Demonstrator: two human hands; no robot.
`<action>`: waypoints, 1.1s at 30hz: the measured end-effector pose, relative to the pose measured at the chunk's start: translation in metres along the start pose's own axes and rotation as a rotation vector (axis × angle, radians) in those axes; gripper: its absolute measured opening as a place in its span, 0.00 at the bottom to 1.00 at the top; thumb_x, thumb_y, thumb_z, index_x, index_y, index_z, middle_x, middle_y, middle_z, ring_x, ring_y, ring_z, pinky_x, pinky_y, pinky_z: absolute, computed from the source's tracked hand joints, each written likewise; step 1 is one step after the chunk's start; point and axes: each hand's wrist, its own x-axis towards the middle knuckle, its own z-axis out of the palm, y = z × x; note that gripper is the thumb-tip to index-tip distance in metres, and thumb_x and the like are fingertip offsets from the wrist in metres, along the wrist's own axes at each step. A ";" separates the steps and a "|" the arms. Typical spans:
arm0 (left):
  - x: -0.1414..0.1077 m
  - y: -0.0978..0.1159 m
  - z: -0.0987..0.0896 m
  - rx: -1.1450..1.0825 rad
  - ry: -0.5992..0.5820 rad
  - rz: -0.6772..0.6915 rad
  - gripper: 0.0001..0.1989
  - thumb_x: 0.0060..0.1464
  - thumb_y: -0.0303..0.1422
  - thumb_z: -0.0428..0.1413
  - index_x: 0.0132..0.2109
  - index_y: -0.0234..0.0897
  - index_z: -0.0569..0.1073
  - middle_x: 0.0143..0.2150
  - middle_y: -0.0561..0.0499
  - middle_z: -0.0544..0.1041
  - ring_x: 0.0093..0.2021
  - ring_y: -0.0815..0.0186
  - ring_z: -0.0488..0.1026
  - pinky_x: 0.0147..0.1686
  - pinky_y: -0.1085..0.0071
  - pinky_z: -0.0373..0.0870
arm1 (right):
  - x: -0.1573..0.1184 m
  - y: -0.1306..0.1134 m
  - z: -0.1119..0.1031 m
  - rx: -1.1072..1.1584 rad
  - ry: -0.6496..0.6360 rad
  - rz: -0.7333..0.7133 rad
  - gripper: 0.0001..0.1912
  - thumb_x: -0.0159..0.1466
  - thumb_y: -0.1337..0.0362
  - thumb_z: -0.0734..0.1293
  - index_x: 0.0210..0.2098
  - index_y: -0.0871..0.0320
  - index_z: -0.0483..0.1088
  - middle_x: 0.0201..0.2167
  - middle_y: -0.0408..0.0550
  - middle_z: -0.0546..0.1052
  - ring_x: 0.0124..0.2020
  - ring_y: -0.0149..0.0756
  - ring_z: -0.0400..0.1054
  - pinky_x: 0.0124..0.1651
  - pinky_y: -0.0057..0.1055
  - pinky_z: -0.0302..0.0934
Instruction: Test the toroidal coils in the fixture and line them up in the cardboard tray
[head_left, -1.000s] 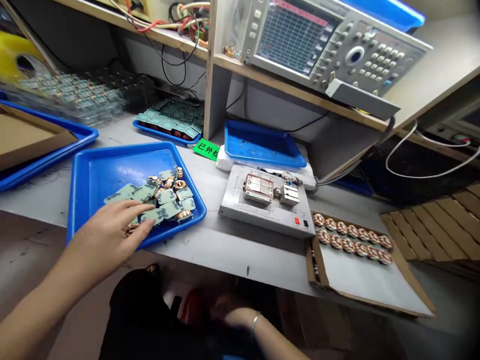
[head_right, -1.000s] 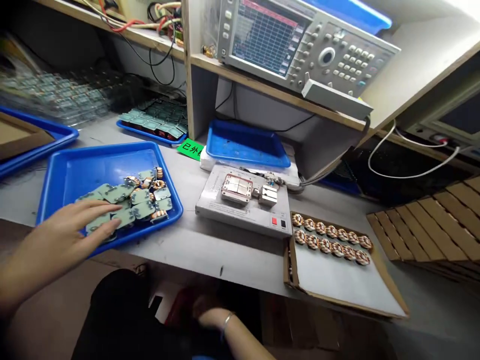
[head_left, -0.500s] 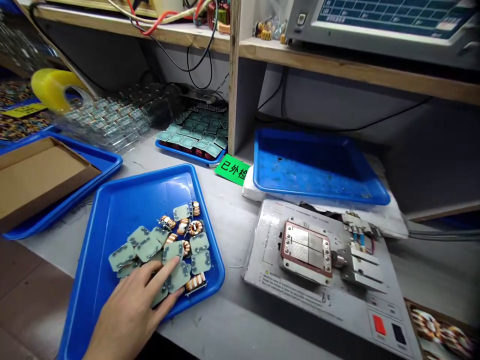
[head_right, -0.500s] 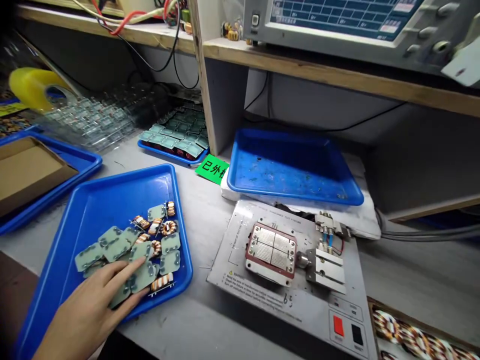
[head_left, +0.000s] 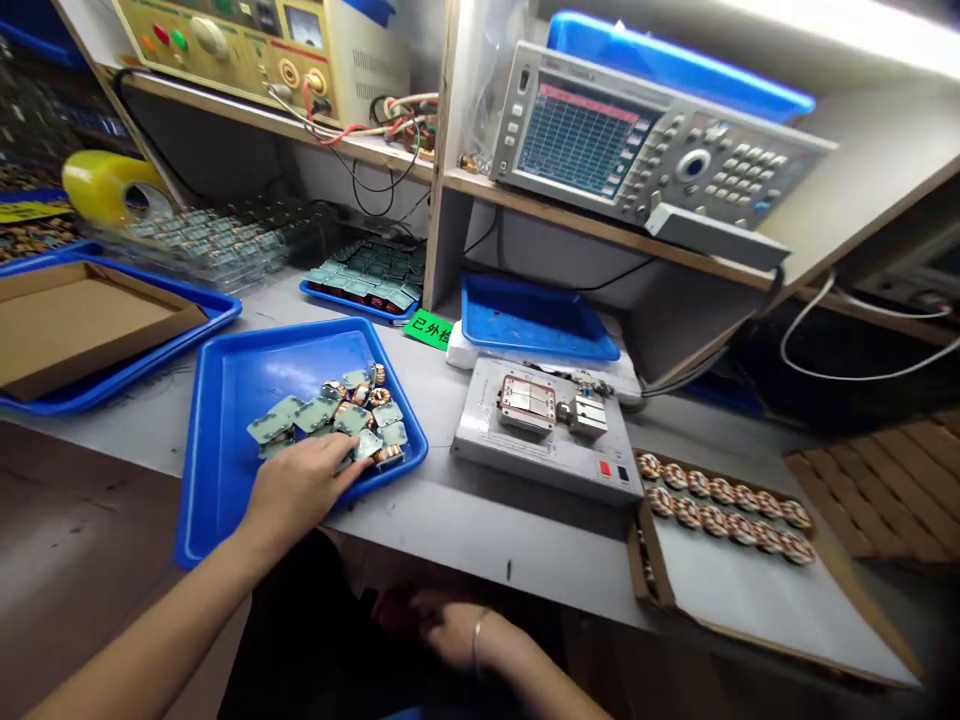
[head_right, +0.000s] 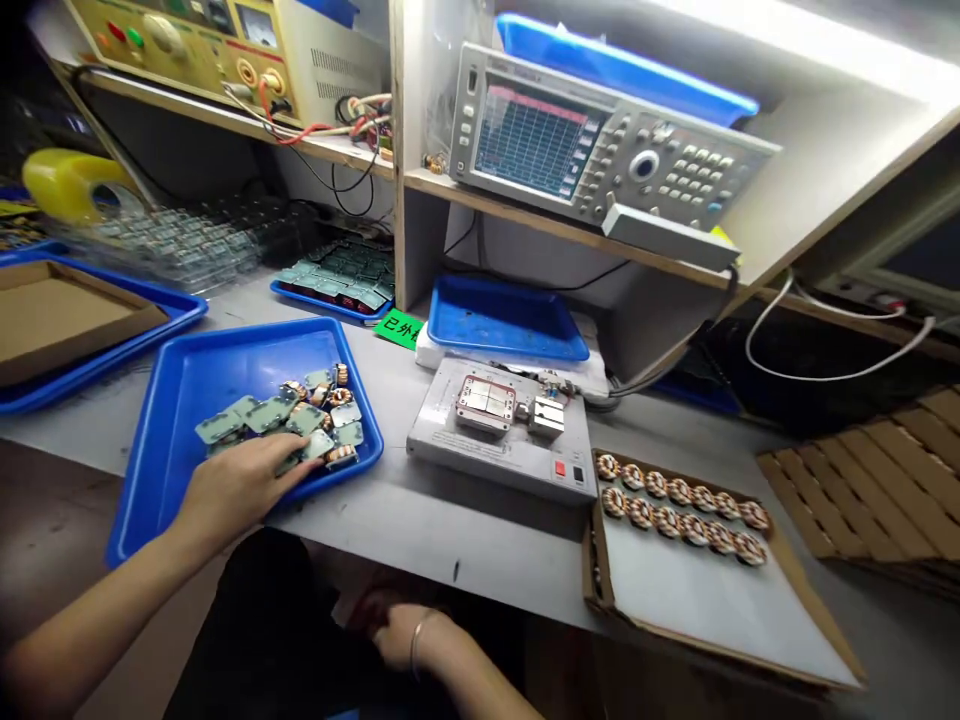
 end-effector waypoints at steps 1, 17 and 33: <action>0.000 0.000 -0.001 -0.049 -0.014 -0.042 0.17 0.55 0.44 0.46 0.41 0.39 0.72 0.41 0.48 0.77 0.39 0.59 0.73 0.33 0.68 0.63 | -0.018 -0.010 -0.004 -0.109 -0.021 -0.051 0.16 0.54 0.68 0.65 0.43 0.54 0.72 0.39 0.48 0.76 0.40 0.41 0.69 0.43 0.33 0.60; 0.020 -0.025 -0.008 -1.065 0.129 -0.676 0.20 0.40 0.49 0.58 0.37 0.39 0.72 0.27 0.55 0.72 0.26 0.69 0.67 0.27 0.73 0.63 | 0.079 -0.153 -0.074 -0.809 0.357 -0.194 0.11 0.55 0.60 0.65 0.34 0.60 0.68 0.32 0.54 0.75 0.35 0.43 0.67 0.35 0.35 0.60; 0.004 0.082 -0.018 -2.068 -0.693 -0.972 0.18 0.49 0.48 0.52 0.35 0.37 0.74 0.15 0.54 0.65 0.16 0.74 0.57 0.14 0.80 0.56 | -0.026 -0.104 -0.240 -0.610 0.876 -0.502 0.15 0.56 0.67 0.64 0.44 0.57 0.68 0.43 0.49 0.72 0.44 0.37 0.64 0.48 0.37 0.59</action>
